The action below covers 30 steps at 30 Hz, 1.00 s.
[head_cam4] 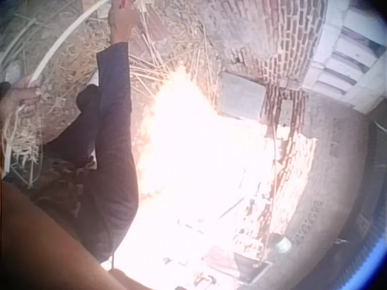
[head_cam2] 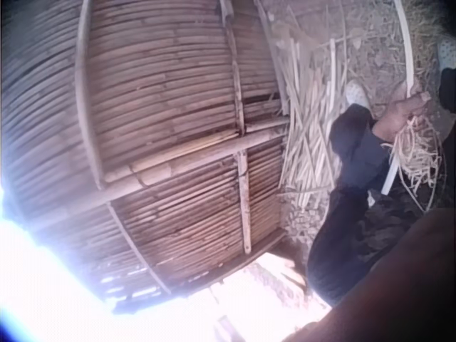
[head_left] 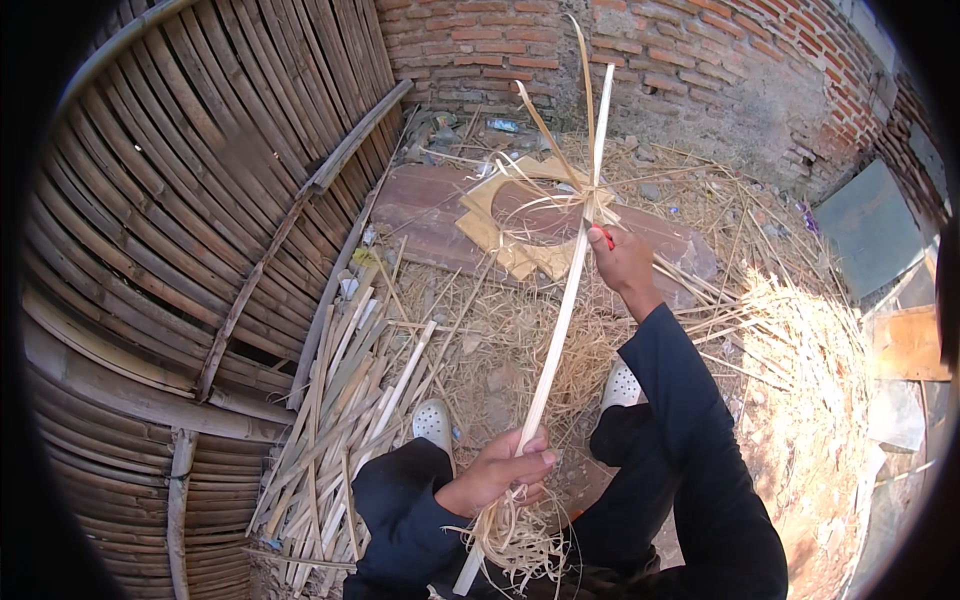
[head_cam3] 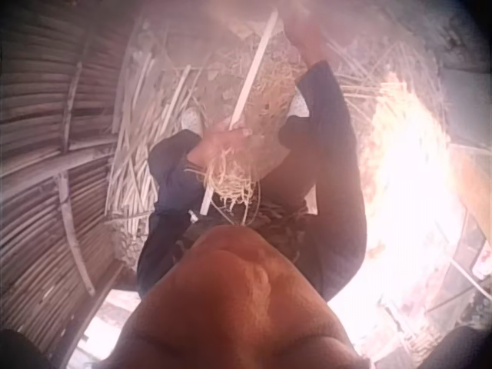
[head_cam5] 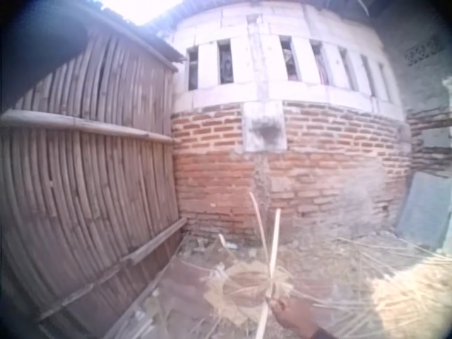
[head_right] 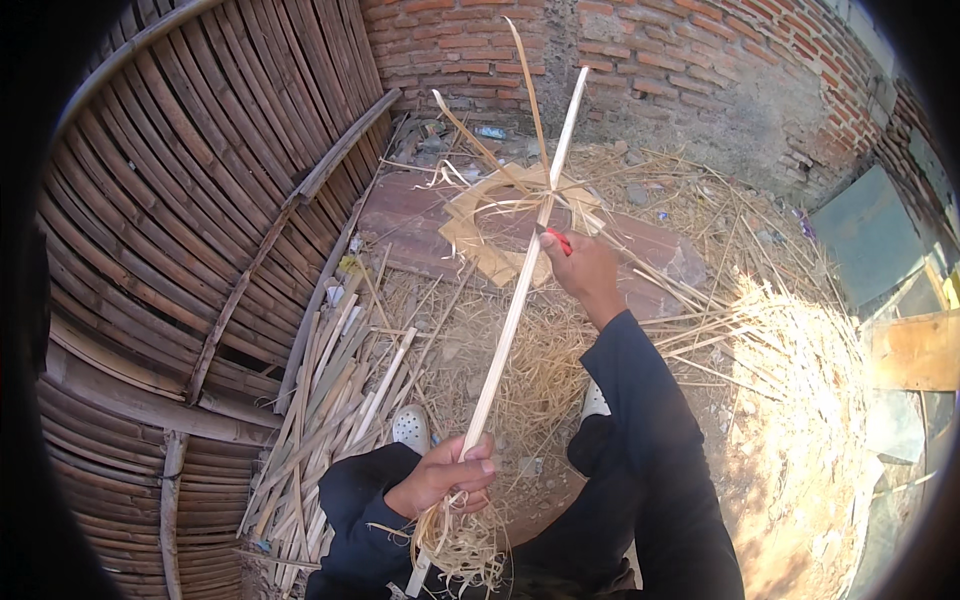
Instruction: The person sits on the ground and uses a red utility knife to peel thin strips from a long bamboo stick. They hold the stick with one hand and scrape the blade along its length, creating a pile of shavings on the ground.
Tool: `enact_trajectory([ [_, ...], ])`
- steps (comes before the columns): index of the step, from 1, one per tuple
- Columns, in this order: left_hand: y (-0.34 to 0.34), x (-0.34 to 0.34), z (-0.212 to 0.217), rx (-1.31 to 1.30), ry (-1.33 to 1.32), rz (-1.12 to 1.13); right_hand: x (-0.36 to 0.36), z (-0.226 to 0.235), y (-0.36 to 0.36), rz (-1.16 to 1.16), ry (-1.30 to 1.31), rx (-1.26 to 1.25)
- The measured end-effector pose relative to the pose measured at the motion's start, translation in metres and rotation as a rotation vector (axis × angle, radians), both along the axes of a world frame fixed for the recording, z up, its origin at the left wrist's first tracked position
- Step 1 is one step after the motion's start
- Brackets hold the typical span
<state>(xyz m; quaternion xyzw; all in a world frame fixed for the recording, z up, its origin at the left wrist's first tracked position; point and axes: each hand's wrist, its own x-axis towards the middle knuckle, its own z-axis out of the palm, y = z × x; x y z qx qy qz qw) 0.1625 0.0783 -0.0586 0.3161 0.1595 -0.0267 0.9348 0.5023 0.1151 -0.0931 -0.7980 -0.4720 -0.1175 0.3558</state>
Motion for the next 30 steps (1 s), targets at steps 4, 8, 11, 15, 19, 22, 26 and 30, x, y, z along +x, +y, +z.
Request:
enact_trajectory([
  [4, -0.009, -0.001, -0.011, 0.152, 0.068, -0.040, 0.036, -0.014, -0.020, -0.139, 0.099, -0.060],
  [8, 0.006, -0.003, -0.008, -0.071, 0.079, 0.000, 0.023, -0.013, -0.015, -0.095, 0.207, -0.189],
  [11, 0.010, -0.003, 0.001, -0.174, 0.039, 0.057, -0.024, 0.006, -0.025, 0.122, 0.119, -0.161],
  [15, 0.017, -0.005, -0.010, -0.267, -0.086, 0.107, -0.099, 0.016, -0.041, 0.657, -0.034, -0.122],
  [19, 0.021, -0.001, -0.014, -0.427, -0.268, 0.059, -0.131, 0.021, -0.055, 0.752, -0.141, -0.047],
  [22, 0.020, -0.005, -0.022, -0.479, -0.293, 0.009, -0.121, 0.020, -0.049, 0.677, -0.142, 0.015],
  [26, 0.022, -0.004, -0.015, -0.542, -0.332, -0.050, -0.115, 0.011, -0.054, 0.650, -0.082, 0.030],
  [30, 0.021, -0.005, -0.013, -0.501, -0.275, -0.041, -0.120, 0.018, -0.057, 0.655, -0.187, 0.070],
])
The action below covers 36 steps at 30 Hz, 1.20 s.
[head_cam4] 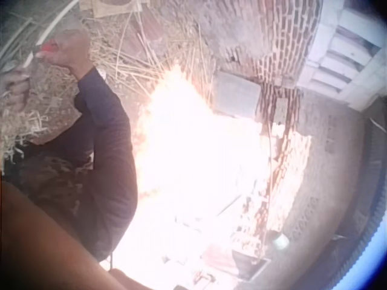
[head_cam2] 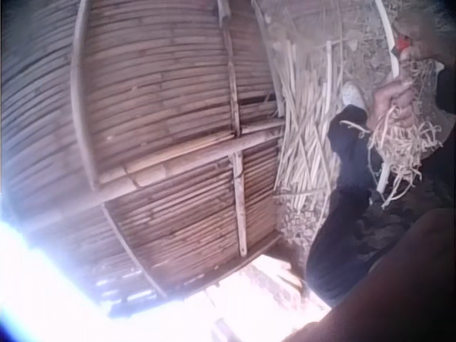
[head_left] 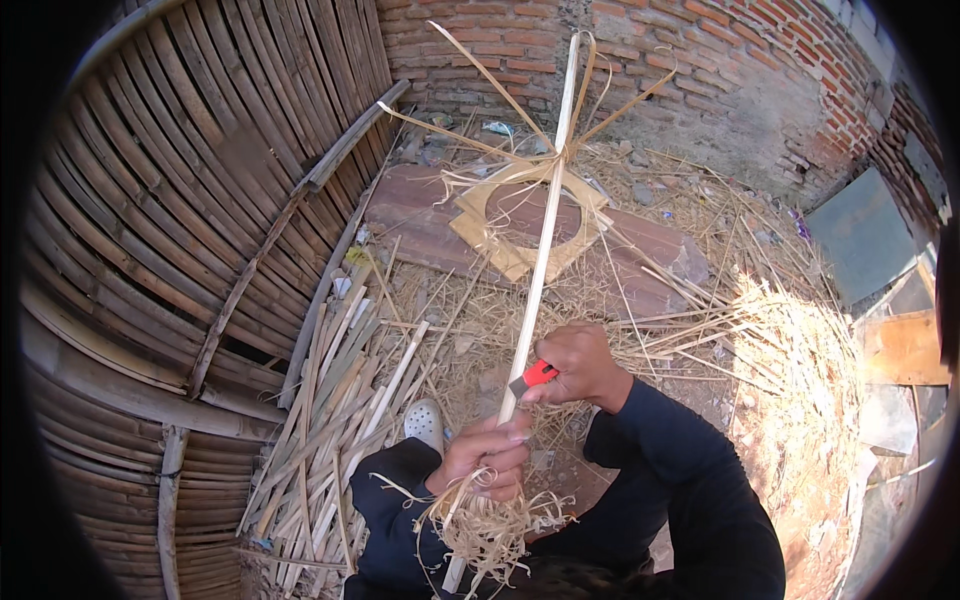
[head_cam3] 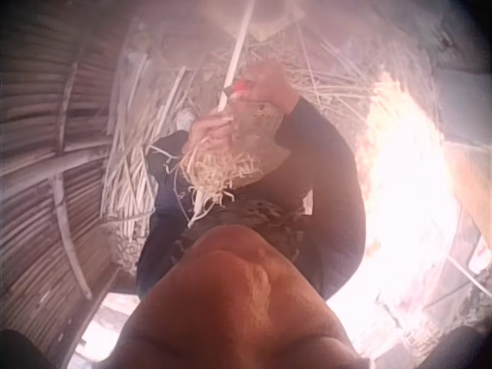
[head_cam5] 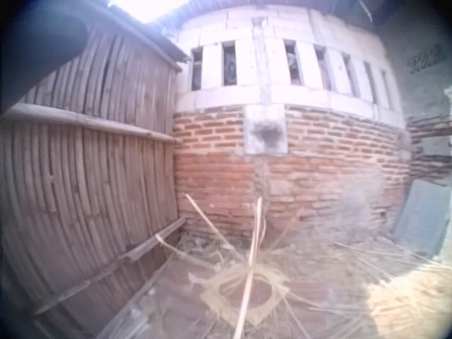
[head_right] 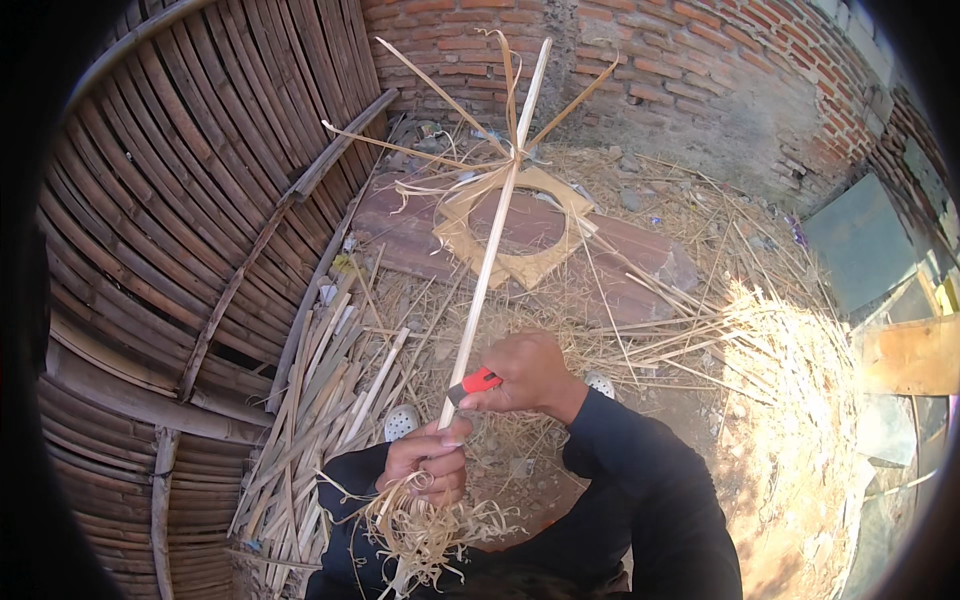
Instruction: The person sits on the ground and uses a red utility knife to peel thin strips from a long bamboo stick. They hold the stick with one hand and scrape the blade along its length, creating a pile of shavings on the ground.
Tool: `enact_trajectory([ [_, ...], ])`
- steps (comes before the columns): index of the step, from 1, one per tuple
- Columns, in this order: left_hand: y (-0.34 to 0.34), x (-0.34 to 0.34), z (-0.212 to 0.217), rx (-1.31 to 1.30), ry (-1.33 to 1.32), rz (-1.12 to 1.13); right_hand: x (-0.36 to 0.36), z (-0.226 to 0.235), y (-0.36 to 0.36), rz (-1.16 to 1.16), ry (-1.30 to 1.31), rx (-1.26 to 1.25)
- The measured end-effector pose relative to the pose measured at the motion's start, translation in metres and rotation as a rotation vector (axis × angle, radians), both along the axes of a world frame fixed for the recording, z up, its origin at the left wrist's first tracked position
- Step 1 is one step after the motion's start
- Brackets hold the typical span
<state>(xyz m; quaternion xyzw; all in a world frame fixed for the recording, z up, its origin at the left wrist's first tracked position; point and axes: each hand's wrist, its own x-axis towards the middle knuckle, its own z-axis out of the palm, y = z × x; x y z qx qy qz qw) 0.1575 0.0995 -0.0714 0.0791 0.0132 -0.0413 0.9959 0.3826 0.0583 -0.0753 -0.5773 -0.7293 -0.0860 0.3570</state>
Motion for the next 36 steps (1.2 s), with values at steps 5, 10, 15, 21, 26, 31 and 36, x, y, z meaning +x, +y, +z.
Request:
enact_trajectory([
  [5, -0.006, -0.001, 0.001, 0.016, 0.051, -0.065, 0.045, -0.003, 0.019, -0.333, 0.115, -0.016],
  [10, -0.002, 0.002, 0.002, 0.025, 0.052, -0.042, 0.003, -0.006, -0.005, -0.052, 0.067, -0.047],
  [15, -0.016, 0.000, -0.002, 0.020, 0.054, -0.068, 0.054, -0.022, 0.014, -0.309, 0.169, -0.133],
  [21, -0.007, -0.004, 0.001, 0.049, 0.091, -0.051, -0.002, -0.007, -0.012, 0.060, 0.029, -0.115],
  [26, -0.010, 0.001, 0.008, 0.073, 0.132, -0.037, 0.027, -0.014, 0.006, -0.135, -0.012, -0.040],
  [31, -0.012, 0.000, 0.008, 0.122, 0.196, -0.032, 0.019, -0.017, 0.001, -0.153, 0.074, -0.097],
  [36, -0.018, -0.001, 0.012, 0.171, 0.282, -0.034, 0.031, -0.013, 0.010, -0.201, 0.072, -0.045],
])
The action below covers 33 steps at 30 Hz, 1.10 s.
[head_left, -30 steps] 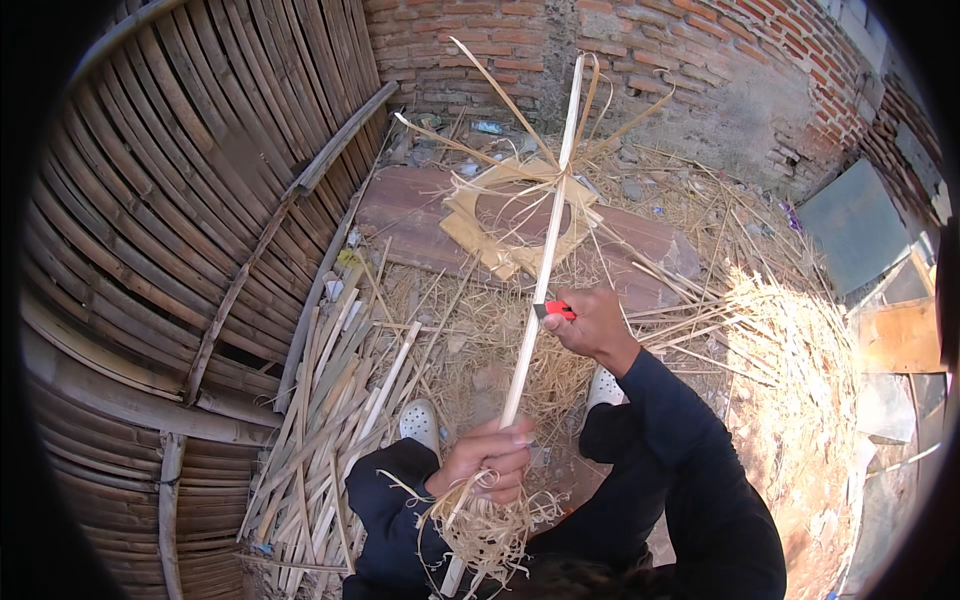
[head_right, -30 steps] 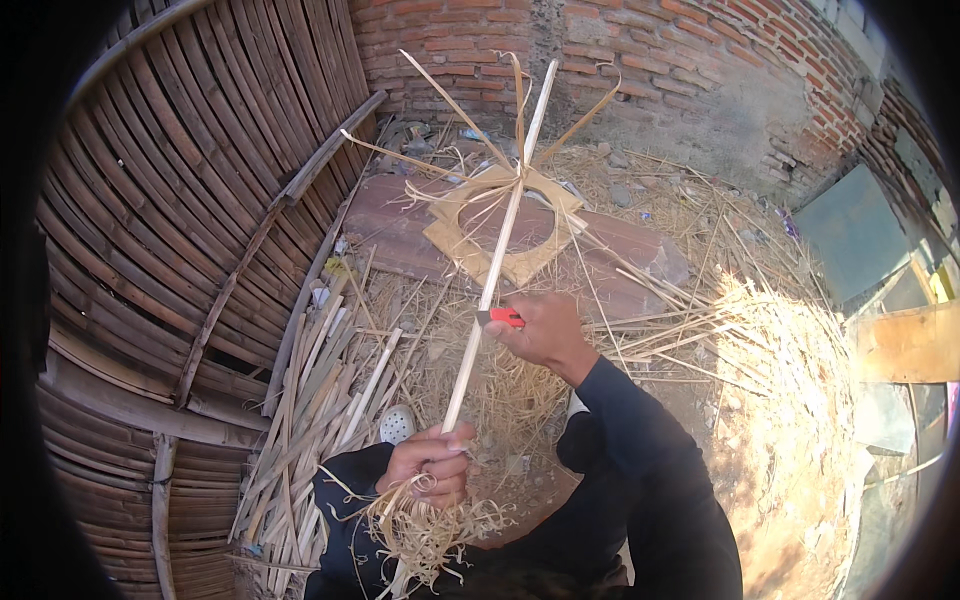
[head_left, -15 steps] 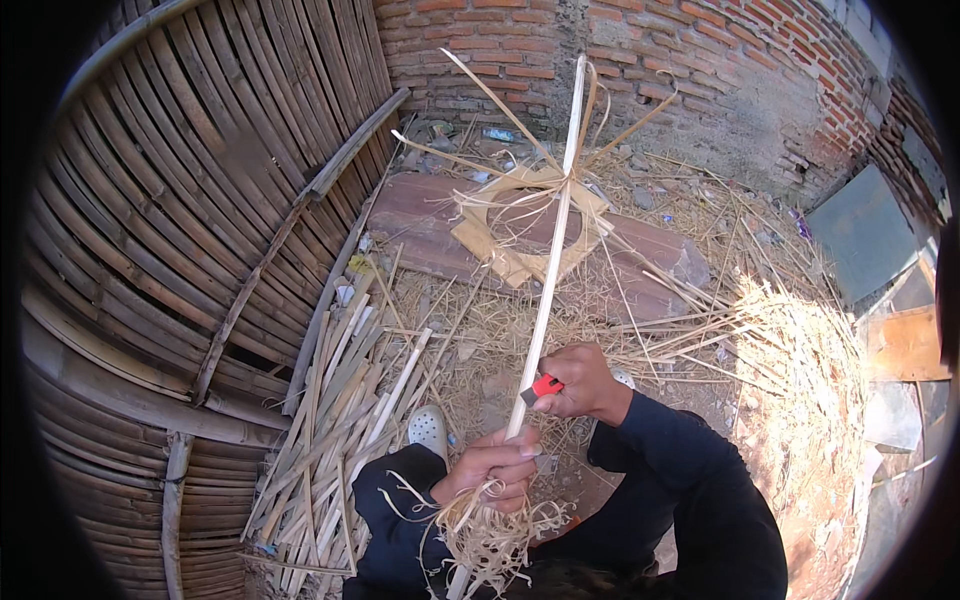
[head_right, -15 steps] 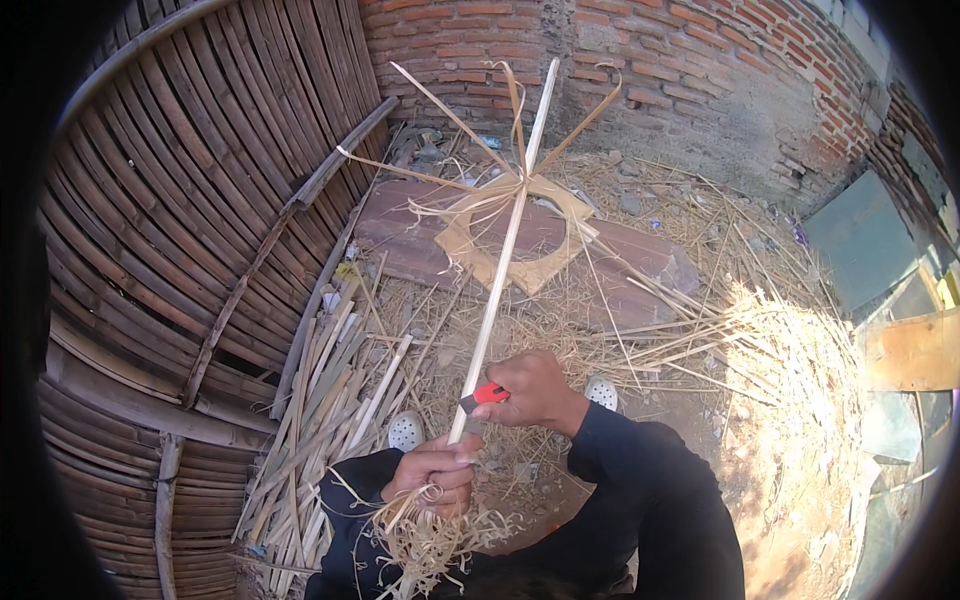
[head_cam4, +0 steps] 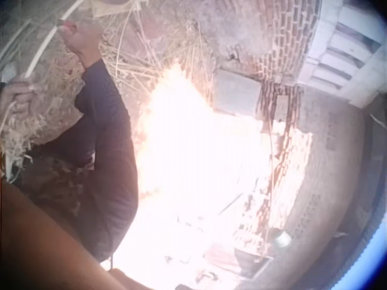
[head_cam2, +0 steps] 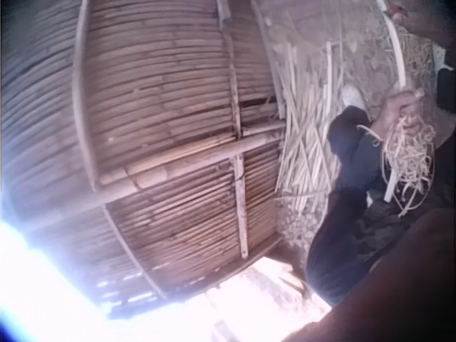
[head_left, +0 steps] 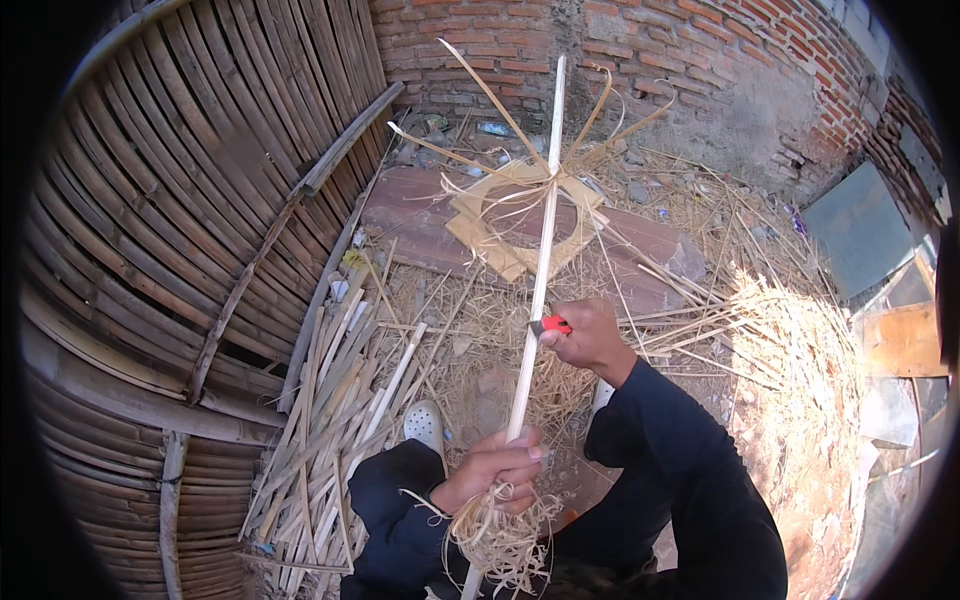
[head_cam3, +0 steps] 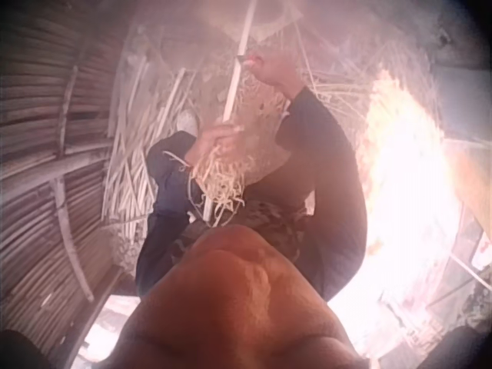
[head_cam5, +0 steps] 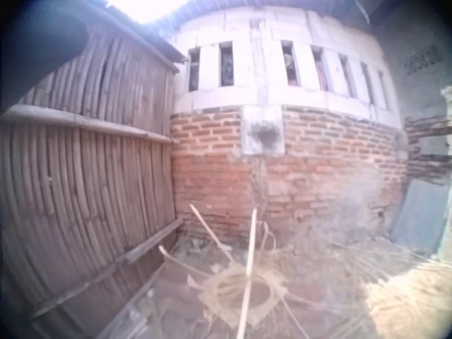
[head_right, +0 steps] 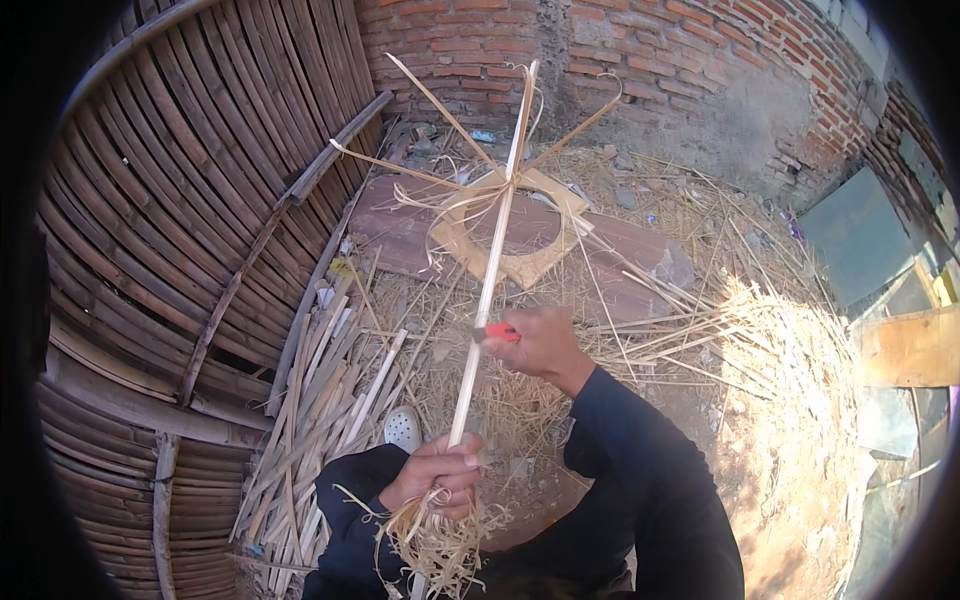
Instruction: The person sits on the ground and uses a red utility knife to peel thin strips from a long bamboo stick. They hold the stick with one hand and scrape the blade along its length, creating a pile of shavings on the ground.
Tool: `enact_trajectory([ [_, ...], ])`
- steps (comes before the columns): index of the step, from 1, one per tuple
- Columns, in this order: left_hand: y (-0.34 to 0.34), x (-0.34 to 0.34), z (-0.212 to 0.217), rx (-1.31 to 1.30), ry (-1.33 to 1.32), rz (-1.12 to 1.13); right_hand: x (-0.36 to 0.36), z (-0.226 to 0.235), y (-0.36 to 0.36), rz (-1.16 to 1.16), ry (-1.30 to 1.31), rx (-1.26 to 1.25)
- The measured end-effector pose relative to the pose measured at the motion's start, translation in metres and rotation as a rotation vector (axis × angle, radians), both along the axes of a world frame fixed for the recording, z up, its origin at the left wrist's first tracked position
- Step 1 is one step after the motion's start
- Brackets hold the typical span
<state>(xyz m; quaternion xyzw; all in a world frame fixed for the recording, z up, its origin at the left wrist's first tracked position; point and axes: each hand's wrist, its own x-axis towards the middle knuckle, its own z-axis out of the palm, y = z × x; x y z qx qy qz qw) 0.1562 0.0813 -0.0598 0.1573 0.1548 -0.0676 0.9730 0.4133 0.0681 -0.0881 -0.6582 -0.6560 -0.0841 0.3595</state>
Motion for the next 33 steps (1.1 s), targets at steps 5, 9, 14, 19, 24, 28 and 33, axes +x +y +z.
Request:
enact_trajectory([
  [5, -0.007, -0.002, -0.003, 0.007, 0.008, -0.084, 0.055, -0.005, 0.017, -0.231, 0.127, -0.068],
  [9, 0.000, -0.005, 0.001, 0.091, 0.054, -0.061, 0.007, -0.012, -0.007, -0.042, 0.124, -0.137],
  [14, -0.002, -0.011, 0.007, 0.118, 0.047, -0.031, 0.011, -0.001, 0.011, 0.041, -0.005, -0.028],
  [19, -0.017, -0.011, -0.009, 0.112, 0.027, -0.114, 0.076, -0.023, 0.028, -0.321, 0.156, -0.025],
  [24, -0.024, -0.008, -0.011, 0.221, 0.070, -0.145, 0.124, -0.028, 0.023, -0.490, 0.216, 0.007],
  [28, -0.011, 0.000, -0.007, 0.408, 0.135, -0.011, 0.107, -0.027, 0.029, -0.463, 0.362, -0.202],
  [33, 0.004, -0.004, -0.020, 0.587, 0.136, 0.174, 0.006, -0.005, 0.015, -0.003, 0.137, -0.242],
])
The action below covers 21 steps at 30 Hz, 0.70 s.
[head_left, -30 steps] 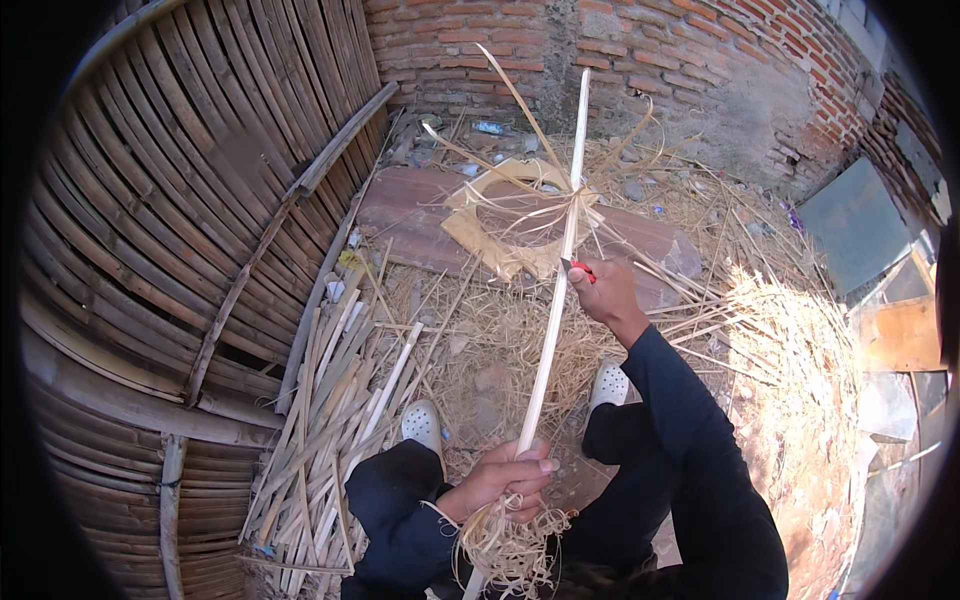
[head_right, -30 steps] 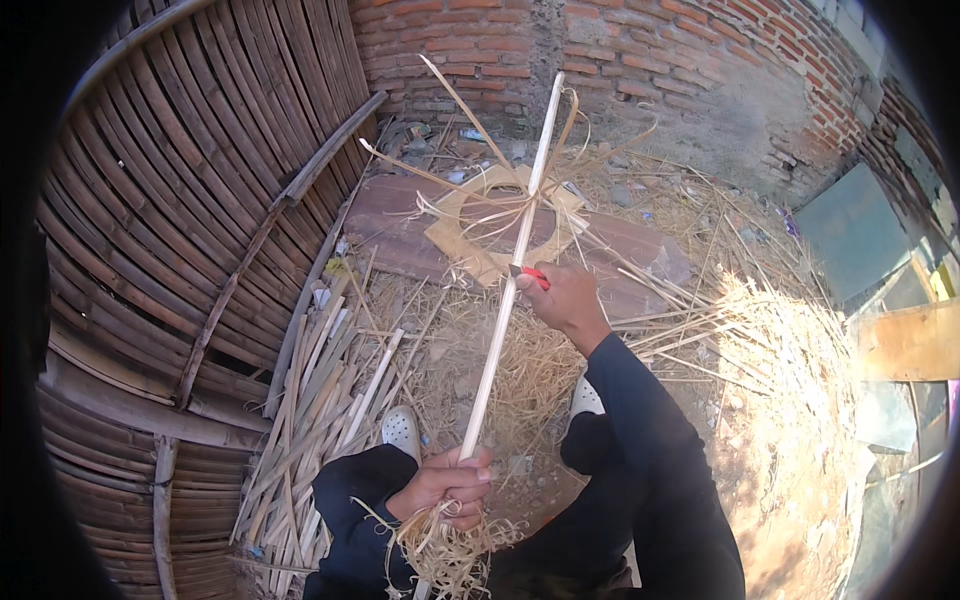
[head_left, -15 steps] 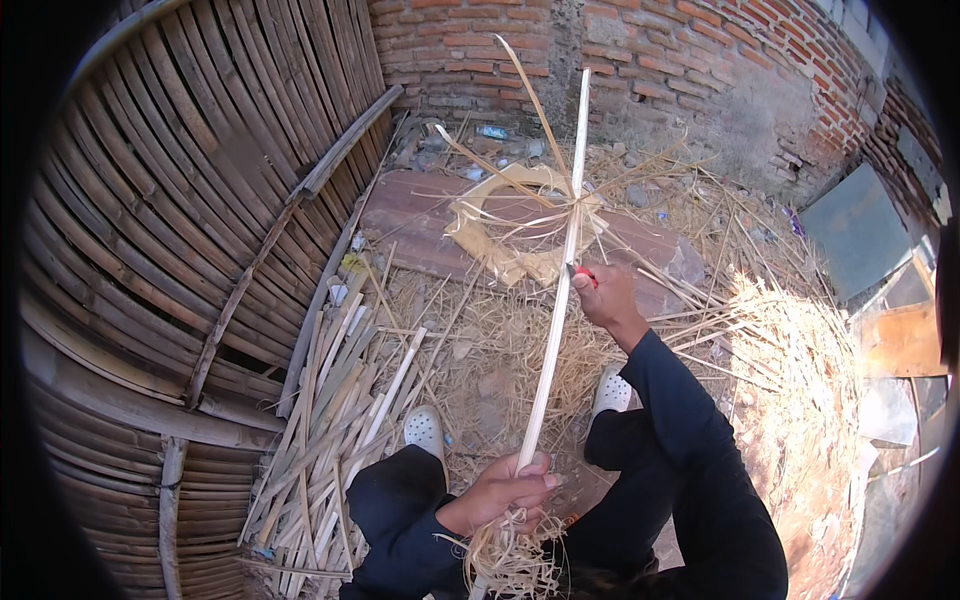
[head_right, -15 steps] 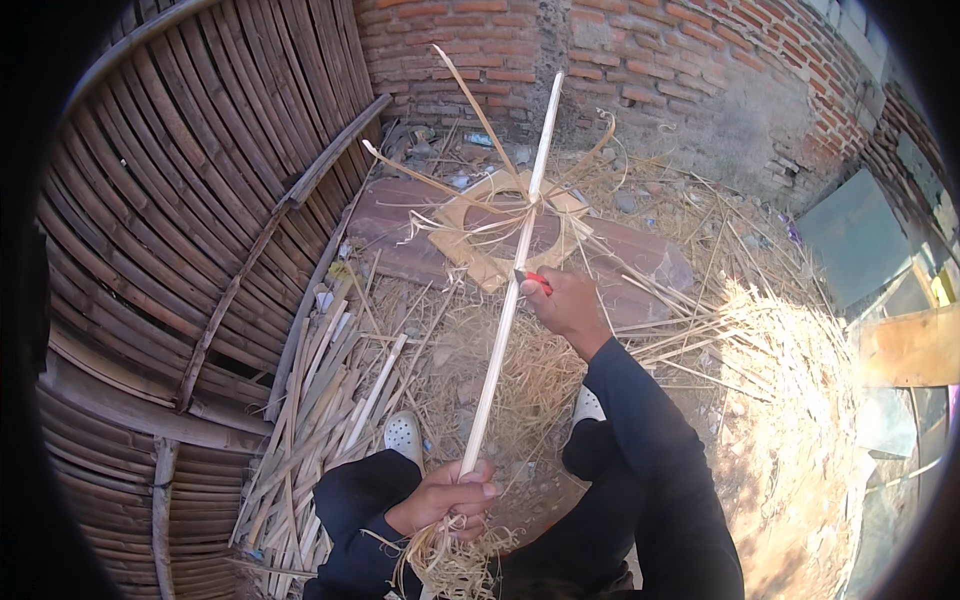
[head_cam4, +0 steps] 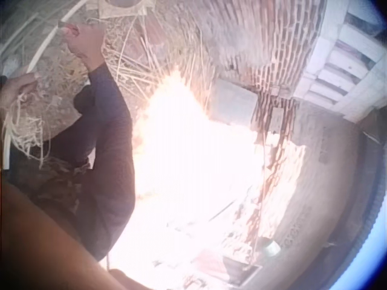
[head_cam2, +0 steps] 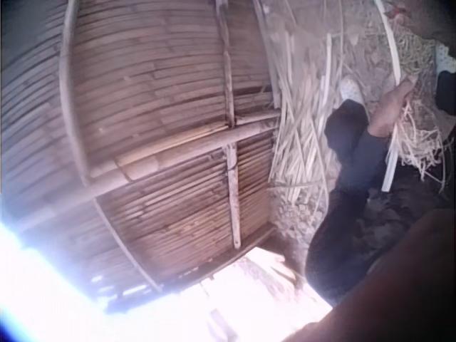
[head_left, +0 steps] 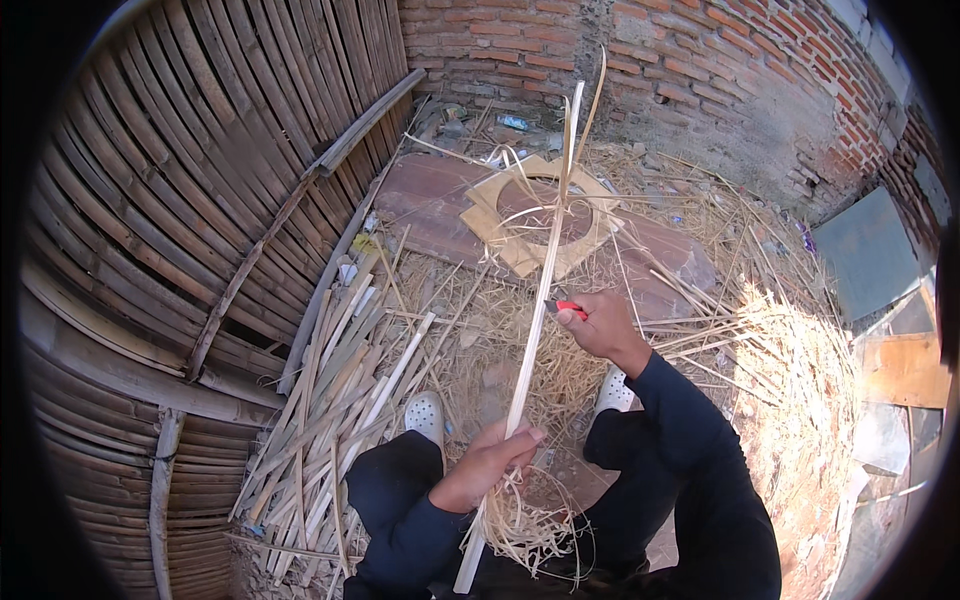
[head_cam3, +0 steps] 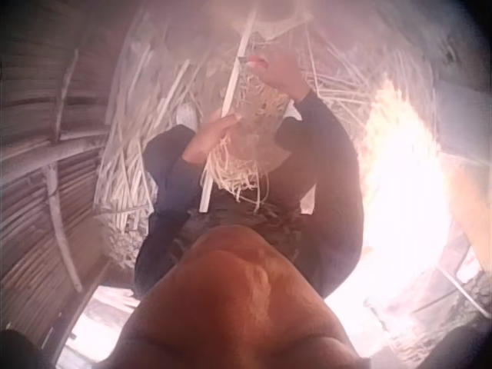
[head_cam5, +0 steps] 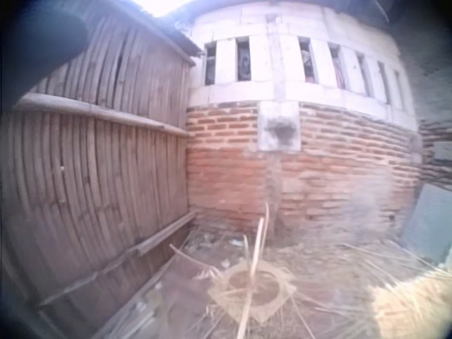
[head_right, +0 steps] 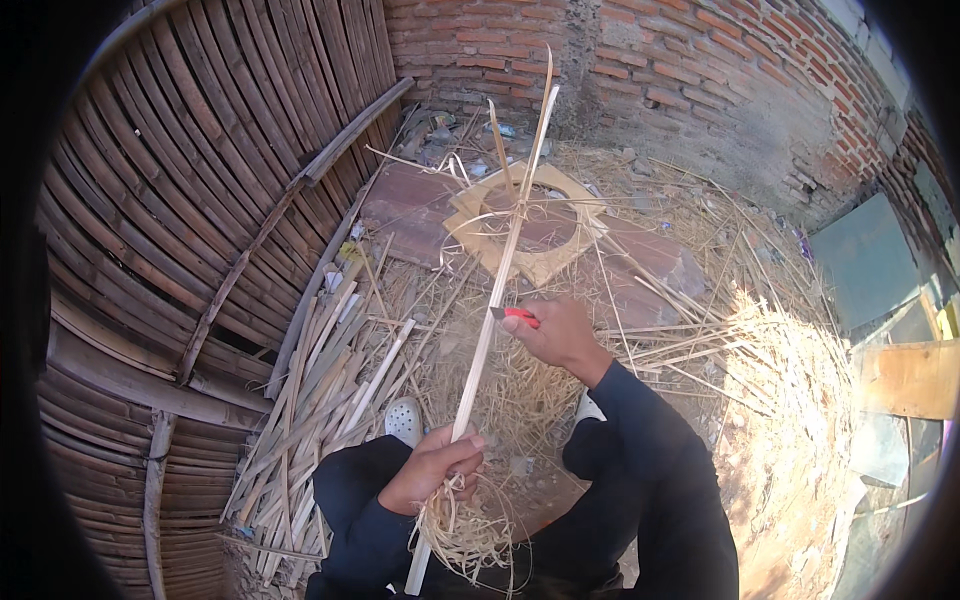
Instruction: The person sits on the ground and uses a red utility knife to peel thin strips from a long bamboo stick. They hold the stick with one hand and scrape the blade along its length, creating a pile of shavings on the ground.
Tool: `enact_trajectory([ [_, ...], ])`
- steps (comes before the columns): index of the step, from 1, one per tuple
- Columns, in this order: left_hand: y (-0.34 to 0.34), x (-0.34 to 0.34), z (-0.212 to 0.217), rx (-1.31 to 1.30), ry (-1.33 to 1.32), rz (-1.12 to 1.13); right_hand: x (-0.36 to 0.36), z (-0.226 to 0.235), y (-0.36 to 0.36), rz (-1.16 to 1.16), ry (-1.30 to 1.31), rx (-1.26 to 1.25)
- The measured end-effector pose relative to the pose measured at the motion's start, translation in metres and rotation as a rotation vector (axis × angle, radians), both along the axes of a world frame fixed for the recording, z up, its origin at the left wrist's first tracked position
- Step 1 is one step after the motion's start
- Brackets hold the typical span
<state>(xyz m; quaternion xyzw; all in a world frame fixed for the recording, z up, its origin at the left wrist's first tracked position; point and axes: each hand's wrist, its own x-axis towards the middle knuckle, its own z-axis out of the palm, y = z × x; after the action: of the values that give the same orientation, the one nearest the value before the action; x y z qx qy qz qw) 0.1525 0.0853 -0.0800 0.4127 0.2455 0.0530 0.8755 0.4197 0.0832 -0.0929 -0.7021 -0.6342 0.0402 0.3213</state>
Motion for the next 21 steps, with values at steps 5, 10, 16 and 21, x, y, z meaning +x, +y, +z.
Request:
enact_trajectory([
  [5, 0.008, 0.003, 0.022, -0.034, -0.002, 0.132, -0.063, 0.008, -0.019, 0.319, -0.218, 0.055],
  [10, 0.009, -0.004, 0.025, -0.088, -0.051, 0.025, -0.028, 0.008, 0.002, 0.095, -0.167, 0.150],
  [16, 0.010, -0.006, 0.020, -0.077, -0.021, 0.026, -0.053, 0.000, -0.015, 0.243, -0.207, 0.130],
  [21, 0.006, 0.000, 0.021, -0.041, -0.037, 0.026, -0.036, 0.006, -0.007, 0.298, -0.317, 0.292],
])
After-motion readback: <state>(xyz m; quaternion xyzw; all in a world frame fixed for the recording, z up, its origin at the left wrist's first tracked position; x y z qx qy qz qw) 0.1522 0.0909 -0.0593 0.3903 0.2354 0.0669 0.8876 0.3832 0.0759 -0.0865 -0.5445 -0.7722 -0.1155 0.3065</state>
